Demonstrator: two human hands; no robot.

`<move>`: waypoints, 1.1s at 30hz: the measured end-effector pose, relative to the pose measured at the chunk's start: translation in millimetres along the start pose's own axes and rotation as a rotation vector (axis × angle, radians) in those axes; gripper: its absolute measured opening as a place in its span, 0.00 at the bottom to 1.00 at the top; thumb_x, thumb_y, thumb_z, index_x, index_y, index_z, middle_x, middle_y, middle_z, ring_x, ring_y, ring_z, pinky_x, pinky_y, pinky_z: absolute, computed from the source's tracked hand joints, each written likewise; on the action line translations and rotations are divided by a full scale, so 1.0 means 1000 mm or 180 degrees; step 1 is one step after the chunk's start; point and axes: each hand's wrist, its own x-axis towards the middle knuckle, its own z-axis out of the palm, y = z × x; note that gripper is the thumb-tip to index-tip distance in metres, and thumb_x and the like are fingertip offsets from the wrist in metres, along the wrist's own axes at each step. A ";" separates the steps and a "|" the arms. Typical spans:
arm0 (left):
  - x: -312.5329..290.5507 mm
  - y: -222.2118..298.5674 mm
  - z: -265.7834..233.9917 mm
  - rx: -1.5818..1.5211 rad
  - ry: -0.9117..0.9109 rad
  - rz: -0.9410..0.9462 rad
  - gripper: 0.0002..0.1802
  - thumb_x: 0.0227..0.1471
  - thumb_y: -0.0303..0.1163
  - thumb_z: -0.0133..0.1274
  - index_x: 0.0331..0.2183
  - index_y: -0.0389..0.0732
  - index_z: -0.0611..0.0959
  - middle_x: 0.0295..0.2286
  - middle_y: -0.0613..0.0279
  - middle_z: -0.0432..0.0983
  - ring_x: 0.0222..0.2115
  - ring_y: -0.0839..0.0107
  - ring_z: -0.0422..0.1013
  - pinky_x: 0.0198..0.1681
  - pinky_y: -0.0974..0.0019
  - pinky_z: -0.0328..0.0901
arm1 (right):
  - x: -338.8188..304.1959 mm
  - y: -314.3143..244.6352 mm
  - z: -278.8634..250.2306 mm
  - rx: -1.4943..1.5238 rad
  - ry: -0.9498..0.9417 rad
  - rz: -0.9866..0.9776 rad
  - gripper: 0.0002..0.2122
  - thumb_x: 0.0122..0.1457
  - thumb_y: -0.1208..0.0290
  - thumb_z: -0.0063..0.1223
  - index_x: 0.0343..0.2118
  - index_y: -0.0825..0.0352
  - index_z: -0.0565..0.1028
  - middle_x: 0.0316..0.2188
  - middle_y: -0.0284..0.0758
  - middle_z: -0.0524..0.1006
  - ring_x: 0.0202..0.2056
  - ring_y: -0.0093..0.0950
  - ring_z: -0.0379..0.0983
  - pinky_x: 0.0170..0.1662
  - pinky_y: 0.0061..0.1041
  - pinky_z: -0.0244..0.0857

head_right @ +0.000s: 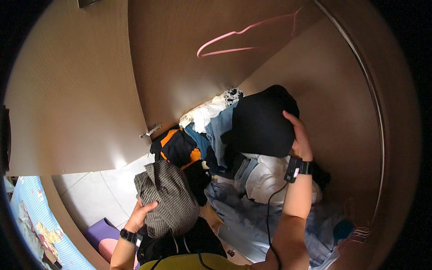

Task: The person gathers items of clothing from a bed, including a black shirt, an orange shirt, and a pair of trousers, and sorts them into a wardrobe. The person then takes hangers from the wardrobe, picks up a white shirt from the bed, and places a bag and a pack of diapers into a top cupboard.

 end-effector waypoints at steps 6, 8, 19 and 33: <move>0.036 -0.017 -0.005 -0.0249 -0.0122 -0.0369 0.34 0.50 0.28 0.53 0.55 0.35 0.58 0.47 0.55 0.67 0.47 0.65 0.66 0.49 0.63 0.63 | -0.087 0.001 0.047 0.0182 -0.0137 -0.0381 0.17 0.48 0.75 0.56 0.43 0.72 0.70 0.37 0.38 0.76 0.35 0.28 0.74 0.40 0.24 0.69; 0.040 -0.019 -0.006 -0.0439 -0.0093 -0.0499 0.34 0.50 0.29 0.53 0.55 0.36 0.58 0.48 0.55 0.66 0.47 0.64 0.66 0.48 0.63 0.65 | -0.102 0.009 0.044 0.0488 -0.0536 -0.0230 0.18 0.50 0.74 0.53 0.45 0.72 0.70 0.39 0.39 0.75 0.38 0.29 0.73 0.43 0.25 0.67; 0.087 -0.029 -0.057 -0.1118 -0.0512 0.0550 0.25 0.52 0.26 0.50 0.52 0.32 0.65 0.48 0.53 0.67 0.46 0.62 0.68 0.49 0.61 0.65 | -0.077 0.233 0.081 -0.1725 -0.2845 0.0888 0.39 0.43 0.59 0.64 0.56 0.69 0.58 0.54 0.41 0.65 0.54 0.34 0.60 0.58 0.28 0.51; 0.020 -0.008 -0.064 0.0901 -0.0344 0.1225 0.27 0.53 0.34 0.51 0.53 0.36 0.65 0.49 0.55 0.66 0.48 0.62 0.66 0.49 0.61 0.64 | -0.100 0.211 0.102 -0.1214 -0.3182 0.0522 0.35 0.45 0.68 0.64 0.56 0.69 0.59 0.53 0.36 0.66 0.52 0.29 0.62 0.56 0.27 0.53</move>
